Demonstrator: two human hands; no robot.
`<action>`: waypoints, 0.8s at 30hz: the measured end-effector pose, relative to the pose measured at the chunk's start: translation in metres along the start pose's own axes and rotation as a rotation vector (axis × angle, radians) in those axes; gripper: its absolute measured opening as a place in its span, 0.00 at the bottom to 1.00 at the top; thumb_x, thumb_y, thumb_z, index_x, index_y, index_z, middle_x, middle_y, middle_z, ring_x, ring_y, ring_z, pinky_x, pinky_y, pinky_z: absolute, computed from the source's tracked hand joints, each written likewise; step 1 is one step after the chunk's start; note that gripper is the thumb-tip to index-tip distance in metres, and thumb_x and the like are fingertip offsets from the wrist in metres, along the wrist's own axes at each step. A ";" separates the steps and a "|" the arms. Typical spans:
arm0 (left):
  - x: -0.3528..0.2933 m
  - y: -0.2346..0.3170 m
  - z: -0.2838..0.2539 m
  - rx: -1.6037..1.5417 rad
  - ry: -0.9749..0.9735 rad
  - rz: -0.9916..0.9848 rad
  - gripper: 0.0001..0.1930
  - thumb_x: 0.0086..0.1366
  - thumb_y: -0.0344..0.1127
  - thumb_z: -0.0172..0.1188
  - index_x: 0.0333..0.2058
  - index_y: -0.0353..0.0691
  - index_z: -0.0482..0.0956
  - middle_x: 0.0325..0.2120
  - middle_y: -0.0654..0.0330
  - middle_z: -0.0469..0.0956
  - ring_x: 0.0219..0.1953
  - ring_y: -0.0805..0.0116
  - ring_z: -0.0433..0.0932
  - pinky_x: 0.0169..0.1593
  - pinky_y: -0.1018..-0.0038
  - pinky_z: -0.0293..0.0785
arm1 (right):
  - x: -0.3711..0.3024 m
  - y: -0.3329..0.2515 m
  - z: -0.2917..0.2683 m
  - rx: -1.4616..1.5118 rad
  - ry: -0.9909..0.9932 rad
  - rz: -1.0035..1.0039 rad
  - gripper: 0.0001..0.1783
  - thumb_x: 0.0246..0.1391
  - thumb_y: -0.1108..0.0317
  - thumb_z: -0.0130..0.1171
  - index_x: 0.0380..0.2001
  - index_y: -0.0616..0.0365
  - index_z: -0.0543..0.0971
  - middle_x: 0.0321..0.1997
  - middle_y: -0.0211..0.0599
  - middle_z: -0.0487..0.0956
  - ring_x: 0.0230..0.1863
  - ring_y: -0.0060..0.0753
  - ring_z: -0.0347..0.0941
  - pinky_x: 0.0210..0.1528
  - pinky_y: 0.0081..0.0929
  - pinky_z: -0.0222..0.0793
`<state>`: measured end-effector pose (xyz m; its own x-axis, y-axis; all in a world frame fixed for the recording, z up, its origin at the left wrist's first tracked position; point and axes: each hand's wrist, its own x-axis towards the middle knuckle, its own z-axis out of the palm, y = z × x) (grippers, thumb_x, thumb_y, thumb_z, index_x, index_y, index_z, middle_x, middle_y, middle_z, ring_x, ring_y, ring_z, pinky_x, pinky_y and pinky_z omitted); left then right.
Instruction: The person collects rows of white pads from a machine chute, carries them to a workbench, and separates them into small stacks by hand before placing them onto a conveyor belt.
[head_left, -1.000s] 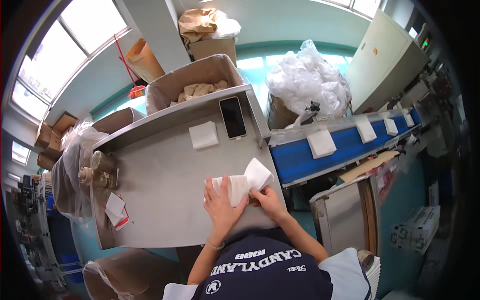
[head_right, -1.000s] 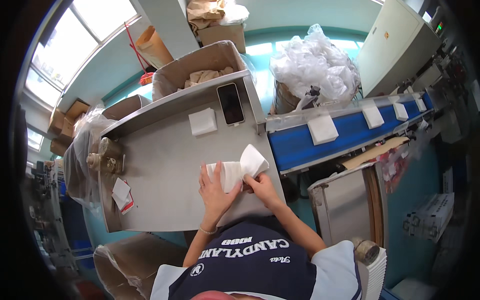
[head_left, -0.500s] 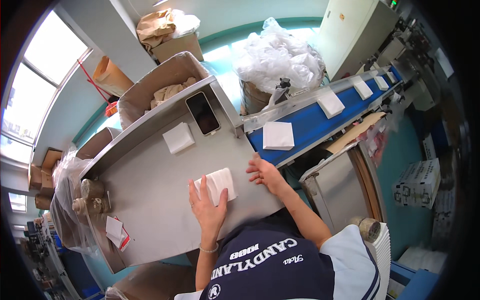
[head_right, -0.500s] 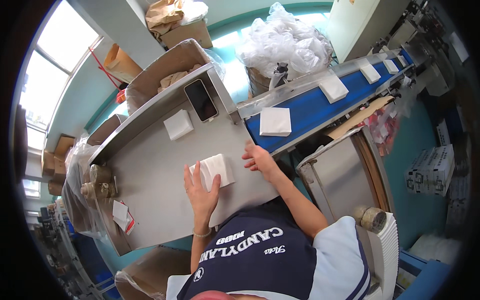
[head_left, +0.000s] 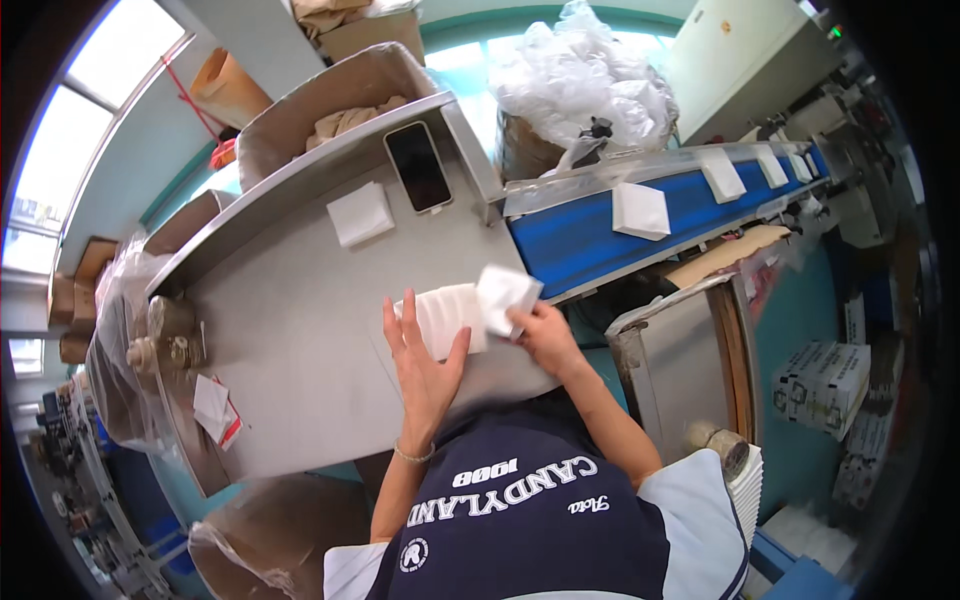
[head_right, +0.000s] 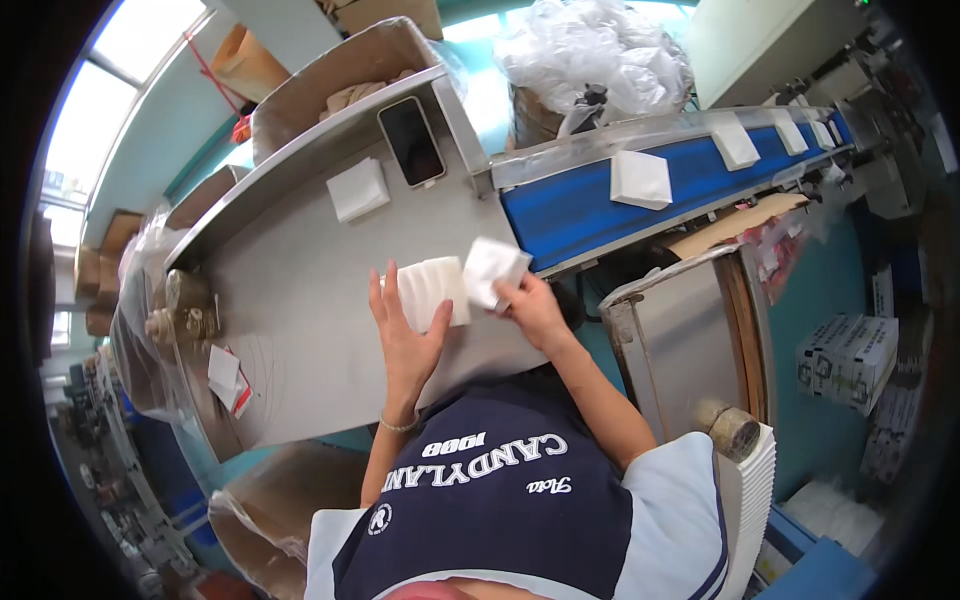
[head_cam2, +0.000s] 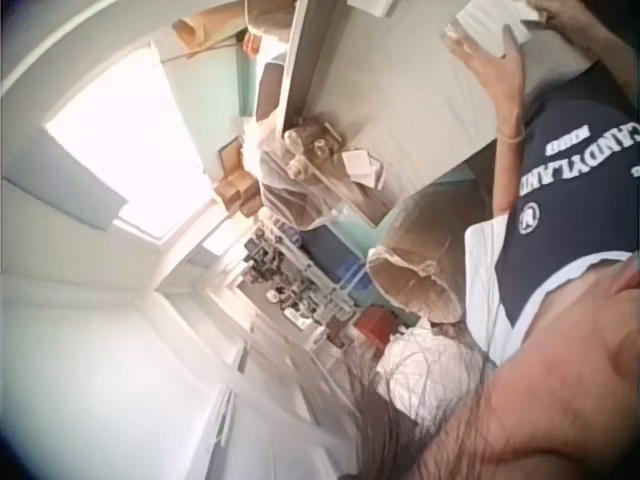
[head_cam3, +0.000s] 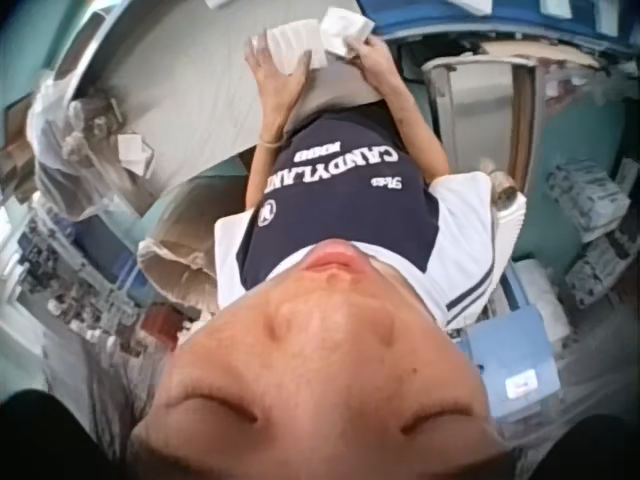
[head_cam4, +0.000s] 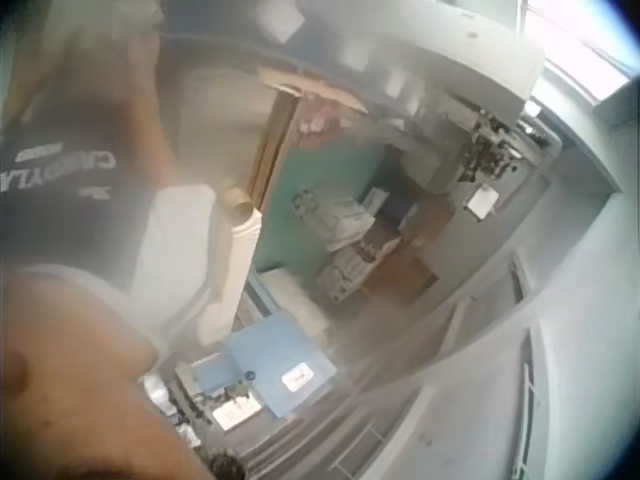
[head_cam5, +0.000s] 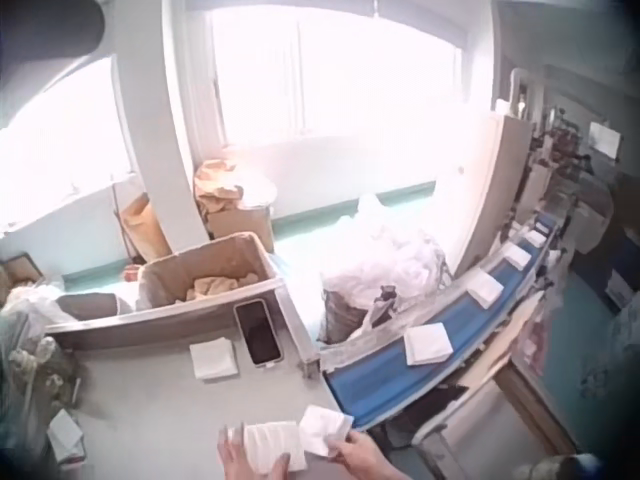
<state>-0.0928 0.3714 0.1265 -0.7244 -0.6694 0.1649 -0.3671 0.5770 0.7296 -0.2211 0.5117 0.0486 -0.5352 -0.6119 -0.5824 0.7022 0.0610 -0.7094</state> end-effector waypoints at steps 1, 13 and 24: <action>0.000 -0.001 0.000 0.008 0.010 -0.023 0.43 0.57 0.39 0.68 0.66 0.38 0.53 0.64 0.39 0.51 0.62 0.41 0.60 0.61 0.55 0.63 | 0.000 -0.007 0.004 0.206 0.131 -0.086 0.23 0.61 0.57 0.58 0.51 0.63 0.72 0.43 0.38 0.79 0.39 0.27 0.77 0.38 0.22 0.72; -0.013 -0.022 0.013 -0.219 0.018 -0.160 0.51 0.54 0.39 0.72 0.66 0.29 0.43 0.56 0.45 0.64 0.57 0.57 0.69 0.57 0.68 0.69 | -0.001 -0.008 0.022 -0.120 -0.099 0.159 0.23 0.59 0.57 0.58 0.50 0.63 0.73 0.38 0.34 0.78 0.36 0.26 0.74 0.36 0.20 0.69; -0.004 -0.004 0.010 -0.651 -0.222 -0.395 0.46 0.57 0.38 0.69 0.65 0.32 0.48 0.54 0.47 0.68 0.56 0.60 0.71 0.55 0.67 0.71 | -0.004 -0.009 0.047 -0.387 0.029 -0.256 0.28 0.61 0.48 0.57 0.49 0.65 0.74 0.43 0.37 0.77 0.41 0.24 0.72 0.45 0.23 0.68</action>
<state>-0.0939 0.3765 0.1158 -0.7361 -0.6191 -0.2734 -0.2562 -0.1190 0.9593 -0.2032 0.4766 0.0758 -0.6851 -0.6240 -0.3759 0.3214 0.2042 -0.9247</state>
